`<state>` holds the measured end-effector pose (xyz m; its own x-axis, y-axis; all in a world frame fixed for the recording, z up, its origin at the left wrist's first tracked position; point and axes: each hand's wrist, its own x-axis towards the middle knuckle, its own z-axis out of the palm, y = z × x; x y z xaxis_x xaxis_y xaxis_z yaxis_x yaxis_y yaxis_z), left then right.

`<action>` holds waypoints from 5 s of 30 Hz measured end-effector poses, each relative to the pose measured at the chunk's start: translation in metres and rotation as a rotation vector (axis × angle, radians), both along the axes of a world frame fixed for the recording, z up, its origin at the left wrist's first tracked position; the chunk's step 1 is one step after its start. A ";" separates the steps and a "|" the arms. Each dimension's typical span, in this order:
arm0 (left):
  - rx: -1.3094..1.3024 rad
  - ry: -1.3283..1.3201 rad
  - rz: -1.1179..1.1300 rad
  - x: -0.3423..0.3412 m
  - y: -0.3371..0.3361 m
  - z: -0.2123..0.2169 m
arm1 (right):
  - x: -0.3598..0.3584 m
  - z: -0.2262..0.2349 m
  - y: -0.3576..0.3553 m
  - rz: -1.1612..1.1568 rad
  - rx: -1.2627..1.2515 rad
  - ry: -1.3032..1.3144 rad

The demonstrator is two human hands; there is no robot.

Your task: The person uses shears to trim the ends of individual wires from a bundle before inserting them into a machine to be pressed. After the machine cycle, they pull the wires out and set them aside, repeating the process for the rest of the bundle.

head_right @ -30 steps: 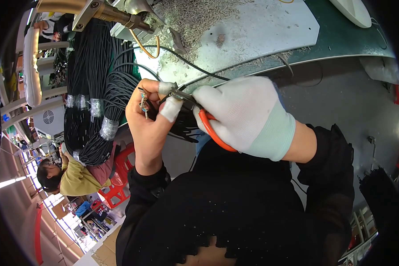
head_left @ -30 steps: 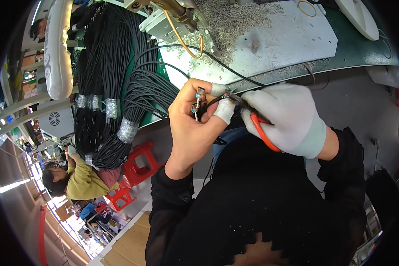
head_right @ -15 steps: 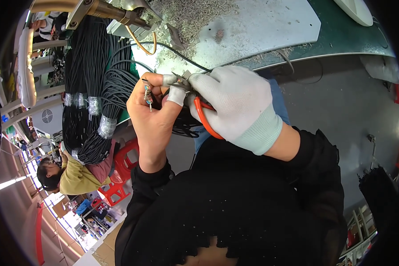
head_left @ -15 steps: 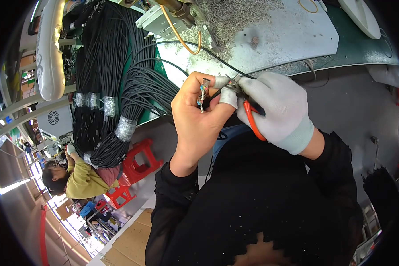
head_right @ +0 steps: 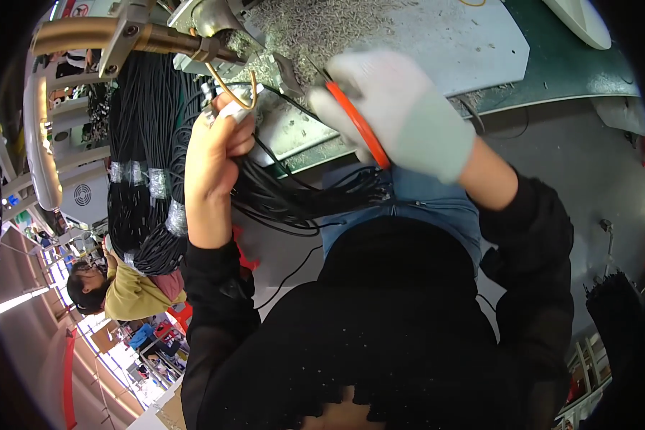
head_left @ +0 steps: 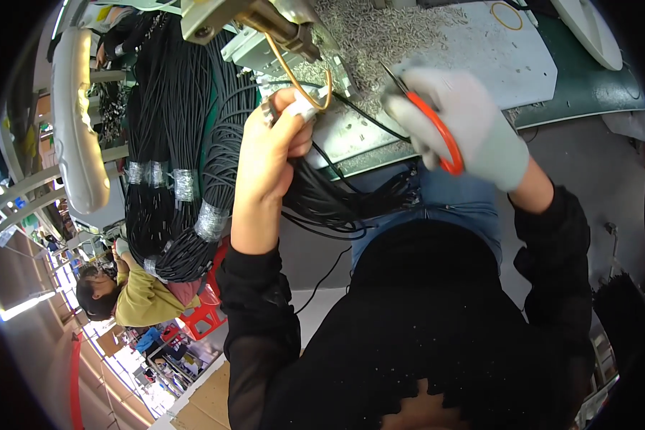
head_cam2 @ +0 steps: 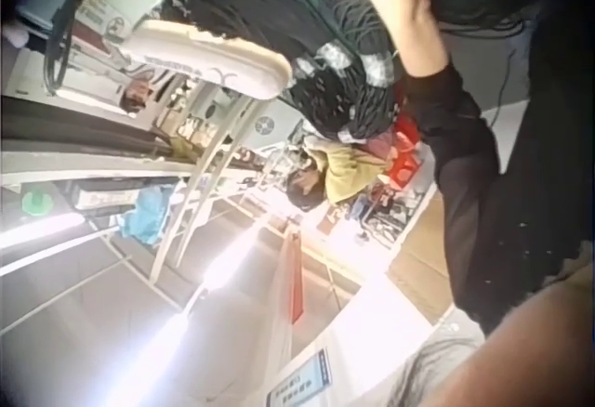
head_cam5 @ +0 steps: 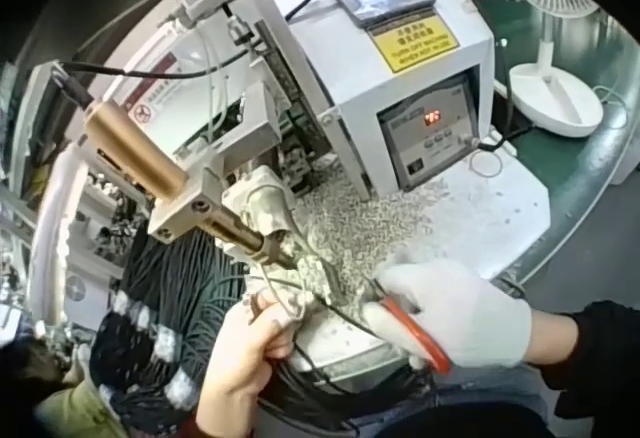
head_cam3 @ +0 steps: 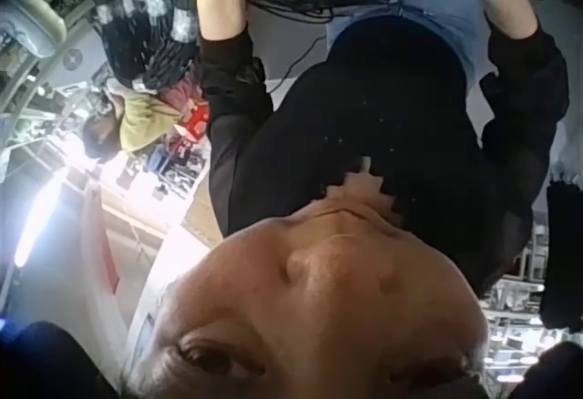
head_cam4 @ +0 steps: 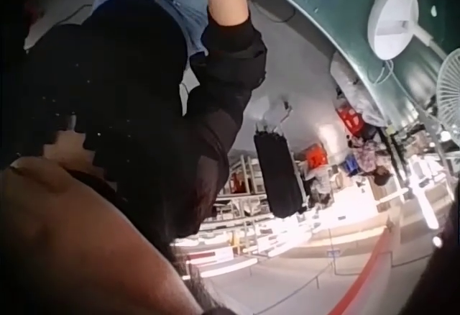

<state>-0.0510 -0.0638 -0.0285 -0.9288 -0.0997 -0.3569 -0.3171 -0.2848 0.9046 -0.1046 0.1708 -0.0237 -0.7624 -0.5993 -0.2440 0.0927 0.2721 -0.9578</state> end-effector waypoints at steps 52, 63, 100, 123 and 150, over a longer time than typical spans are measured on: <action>0.063 0.210 0.037 0.055 0.018 -0.008 | 0.013 0.021 0.027 -0.138 0.248 0.457; -0.498 0.362 0.083 0.065 0.082 0.020 | 0.030 0.040 0.012 0.111 -0.231 -0.283; -0.447 0.265 0.146 0.056 0.071 0.014 | 0.054 0.013 0.022 -0.088 0.171 0.755; -0.503 0.310 0.113 0.053 0.081 0.011 | 0.062 -0.007 0.001 -0.186 0.012 0.746; -0.287 0.005 -0.307 -0.049 -0.017 0.002 | -0.064 -0.045 -0.042 0.201 -0.386 -0.300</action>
